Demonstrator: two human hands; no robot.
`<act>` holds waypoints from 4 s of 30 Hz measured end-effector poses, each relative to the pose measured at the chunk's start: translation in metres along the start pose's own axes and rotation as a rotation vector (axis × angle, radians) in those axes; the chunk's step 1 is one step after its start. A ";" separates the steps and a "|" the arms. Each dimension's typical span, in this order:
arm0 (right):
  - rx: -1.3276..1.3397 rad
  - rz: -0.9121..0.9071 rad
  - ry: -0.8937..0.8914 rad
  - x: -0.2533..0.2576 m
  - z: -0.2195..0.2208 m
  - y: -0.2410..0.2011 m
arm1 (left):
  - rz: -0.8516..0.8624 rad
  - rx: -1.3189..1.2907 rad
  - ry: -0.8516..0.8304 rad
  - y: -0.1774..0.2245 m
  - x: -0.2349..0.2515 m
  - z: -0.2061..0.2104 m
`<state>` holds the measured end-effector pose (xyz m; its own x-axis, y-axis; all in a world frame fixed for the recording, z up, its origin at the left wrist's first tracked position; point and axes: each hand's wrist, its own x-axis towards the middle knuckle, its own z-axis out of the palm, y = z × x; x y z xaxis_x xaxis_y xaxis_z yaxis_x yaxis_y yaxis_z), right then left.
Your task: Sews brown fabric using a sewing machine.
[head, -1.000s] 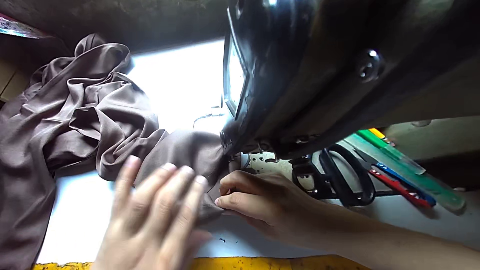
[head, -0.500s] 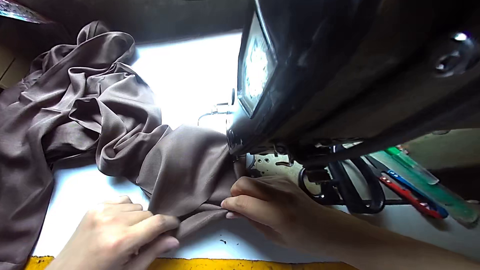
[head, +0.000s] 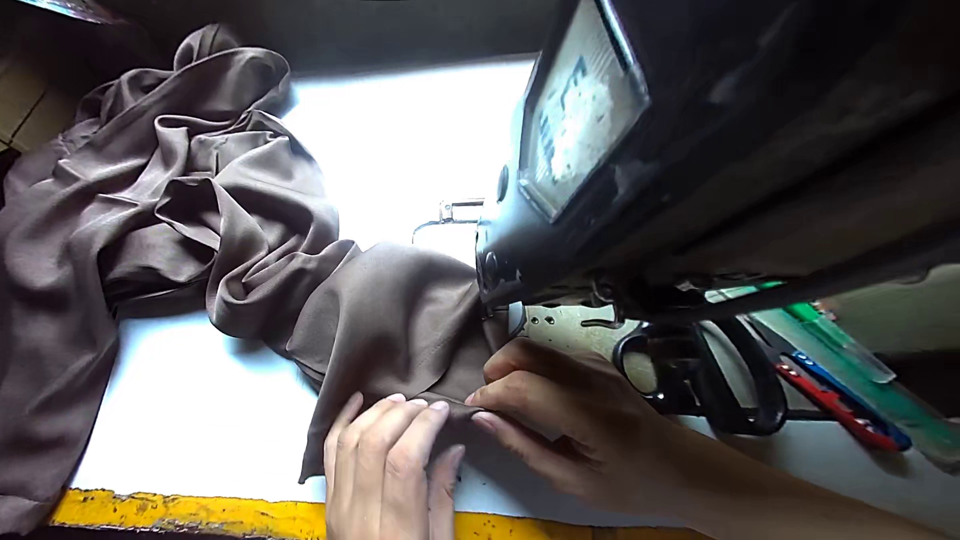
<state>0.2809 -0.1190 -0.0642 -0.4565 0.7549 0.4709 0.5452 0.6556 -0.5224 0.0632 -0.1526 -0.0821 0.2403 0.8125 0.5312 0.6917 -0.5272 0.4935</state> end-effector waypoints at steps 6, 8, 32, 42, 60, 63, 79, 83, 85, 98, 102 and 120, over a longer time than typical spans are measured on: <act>0.063 -0.007 0.001 -0.002 -0.002 0.000 | 0.141 -0.002 0.047 -0.021 0.017 -0.007; 0.073 0.005 0.008 -0.003 -0.002 0.000 | 0.189 -0.004 0.039 -0.024 0.018 -0.009; -0.272 -0.312 -0.119 -0.012 0.002 0.001 | 0.894 0.104 -0.288 -0.057 0.040 -0.036; -0.237 -0.322 -0.073 -0.009 0.004 0.001 | 0.784 0.121 -0.227 -0.051 0.036 -0.042; -0.220 -0.308 -0.061 -0.006 0.004 0.001 | 0.700 0.067 -0.154 -0.050 0.032 -0.031; -0.241 -0.322 -0.062 -0.008 0.005 0.000 | 0.741 0.101 -0.162 -0.054 0.033 -0.029; -0.317 -0.298 -0.154 -0.019 -0.001 -0.005 | 0.864 0.107 -0.293 -0.051 0.036 -0.030; -0.298 -0.278 -0.133 -0.018 -0.001 -0.008 | 0.848 0.109 -0.299 -0.050 0.035 -0.031; -0.301 -0.274 -0.135 -0.019 -0.002 -0.009 | 0.844 0.111 -0.293 -0.050 0.034 -0.031; -0.328 -0.338 -0.111 -0.019 0.001 -0.004 | 0.755 0.127 -0.250 -0.044 0.029 -0.035; -0.312 -0.317 -0.121 -0.017 -0.001 -0.008 | 0.698 0.173 -0.204 -0.044 0.028 -0.033; -0.279 -0.324 -0.093 -0.016 0.005 -0.003 | 0.702 0.166 -0.177 -0.046 0.028 -0.031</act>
<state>0.2833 -0.1327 -0.0734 -0.6896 0.5177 0.5064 0.5265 0.8385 -0.1402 0.0171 -0.1136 -0.0687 0.7603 0.3338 0.5572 0.4257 -0.9040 -0.0394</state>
